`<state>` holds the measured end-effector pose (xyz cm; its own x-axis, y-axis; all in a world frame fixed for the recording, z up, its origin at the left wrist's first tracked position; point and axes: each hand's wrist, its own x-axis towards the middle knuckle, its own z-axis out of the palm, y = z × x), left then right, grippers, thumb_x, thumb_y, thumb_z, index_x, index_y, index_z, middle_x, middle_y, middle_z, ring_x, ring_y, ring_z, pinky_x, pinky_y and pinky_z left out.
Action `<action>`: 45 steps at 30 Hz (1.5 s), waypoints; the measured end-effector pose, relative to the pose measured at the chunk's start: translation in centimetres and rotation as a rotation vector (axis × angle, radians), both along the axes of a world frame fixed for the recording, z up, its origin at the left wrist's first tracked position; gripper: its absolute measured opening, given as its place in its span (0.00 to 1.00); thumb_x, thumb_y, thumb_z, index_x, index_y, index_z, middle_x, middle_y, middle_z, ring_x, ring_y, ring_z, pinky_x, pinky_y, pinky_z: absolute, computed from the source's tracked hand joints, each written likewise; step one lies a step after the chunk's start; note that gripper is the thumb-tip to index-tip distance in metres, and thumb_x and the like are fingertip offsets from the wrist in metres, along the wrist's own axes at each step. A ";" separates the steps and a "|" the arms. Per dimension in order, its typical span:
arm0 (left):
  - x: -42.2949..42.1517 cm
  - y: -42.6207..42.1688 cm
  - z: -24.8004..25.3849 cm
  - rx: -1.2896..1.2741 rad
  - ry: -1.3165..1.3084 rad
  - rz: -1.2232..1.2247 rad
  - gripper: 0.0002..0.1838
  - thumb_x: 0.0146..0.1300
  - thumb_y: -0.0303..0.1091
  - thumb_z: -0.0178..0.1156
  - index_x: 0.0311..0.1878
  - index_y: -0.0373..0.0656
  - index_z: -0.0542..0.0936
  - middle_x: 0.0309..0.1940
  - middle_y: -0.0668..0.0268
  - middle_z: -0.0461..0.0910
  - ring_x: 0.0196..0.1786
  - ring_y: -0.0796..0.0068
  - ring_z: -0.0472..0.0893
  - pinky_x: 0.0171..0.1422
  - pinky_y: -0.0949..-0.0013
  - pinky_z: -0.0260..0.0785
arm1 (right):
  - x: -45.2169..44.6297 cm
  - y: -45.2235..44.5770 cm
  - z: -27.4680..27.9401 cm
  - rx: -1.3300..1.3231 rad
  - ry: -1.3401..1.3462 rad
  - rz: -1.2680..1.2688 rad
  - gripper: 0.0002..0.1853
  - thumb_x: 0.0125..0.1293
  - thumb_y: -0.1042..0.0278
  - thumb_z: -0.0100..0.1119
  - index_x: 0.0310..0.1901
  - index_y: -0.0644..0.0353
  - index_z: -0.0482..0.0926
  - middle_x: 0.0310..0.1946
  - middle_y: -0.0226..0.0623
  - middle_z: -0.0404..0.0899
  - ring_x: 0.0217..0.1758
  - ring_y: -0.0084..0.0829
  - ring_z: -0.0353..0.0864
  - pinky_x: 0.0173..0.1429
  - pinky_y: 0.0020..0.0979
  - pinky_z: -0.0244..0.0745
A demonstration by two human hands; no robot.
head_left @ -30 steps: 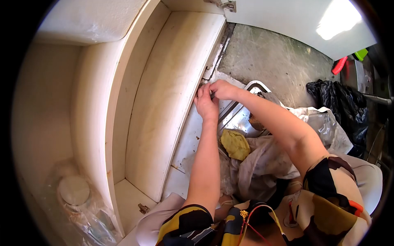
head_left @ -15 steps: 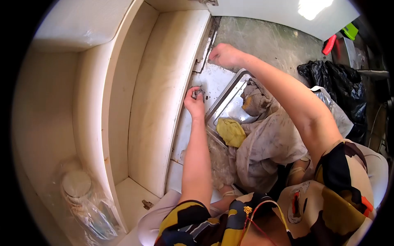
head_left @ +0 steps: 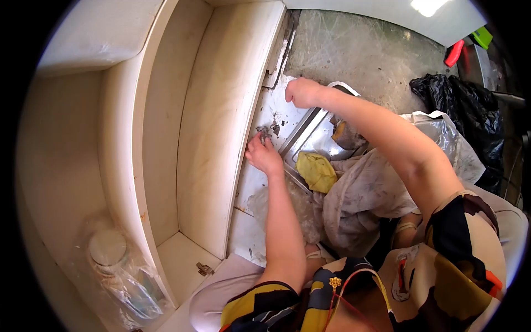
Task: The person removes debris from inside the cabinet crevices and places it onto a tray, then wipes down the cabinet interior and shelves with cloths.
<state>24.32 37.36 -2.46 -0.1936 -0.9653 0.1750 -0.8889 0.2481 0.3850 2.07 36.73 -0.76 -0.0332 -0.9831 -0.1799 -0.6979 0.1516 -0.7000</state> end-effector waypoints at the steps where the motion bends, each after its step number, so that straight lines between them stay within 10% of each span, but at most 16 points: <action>1: -0.6 0.5 0.9 0.028 -0.072 -0.013 0.15 0.56 0.28 0.60 0.49 0.40 0.78 0.45 0.58 0.77 0.48 0.59 0.71 0.57 0.60 0.62 | 0.3 0.0 -0.3 0.050 0.021 0.017 0.09 0.50 0.76 0.56 0.34 0.59 0.83 0.36 0.47 0.82 0.42 0.44 0.82 0.48 0.38 0.75; 15: -3.8 -1.4 1.4 0.157 -0.002 -0.263 0.26 0.51 0.29 0.66 0.55 0.42 0.73 0.46 0.53 0.70 0.46 0.51 0.74 0.53 0.58 0.68 | -2.2 0.1 0.5 0.126 -0.007 -0.080 0.13 0.51 0.77 0.55 0.39 0.58 0.83 0.40 0.45 0.82 0.48 0.43 0.79 0.53 0.38 0.74; 24: -8.1 -1.1 1.6 0.112 -0.285 -0.480 0.12 0.50 0.22 0.56 0.39 0.46 0.76 0.43 0.54 0.71 0.39 0.49 0.76 0.38 0.54 0.74 | -3.3 -0.6 -0.3 0.070 -0.007 -0.085 0.15 0.48 0.78 0.56 0.38 0.58 0.84 0.40 0.45 0.82 0.47 0.42 0.80 0.52 0.37 0.75; 35: -4.8 -2.6 -1.9 0.084 0.442 -0.224 0.10 0.51 0.20 0.57 0.38 0.36 0.75 0.39 0.53 0.76 0.40 0.51 0.77 0.49 0.56 0.68 | -4.1 0.6 2.6 -0.048 0.019 -0.133 0.14 0.47 0.77 0.54 0.36 0.58 0.84 0.36 0.45 0.82 0.43 0.44 0.81 0.48 0.37 0.75; 45: -6.0 -2.6 -2.5 -0.056 0.103 0.093 0.14 0.57 0.22 0.56 0.47 0.35 0.73 0.44 0.46 0.73 0.47 0.47 0.72 0.53 0.54 0.63 | -5.6 1.0 -0.9 -0.225 -0.118 -0.217 0.05 0.43 0.78 0.50 0.24 0.65 0.75 0.22 0.53 0.72 0.26 0.50 0.71 0.33 0.41 0.69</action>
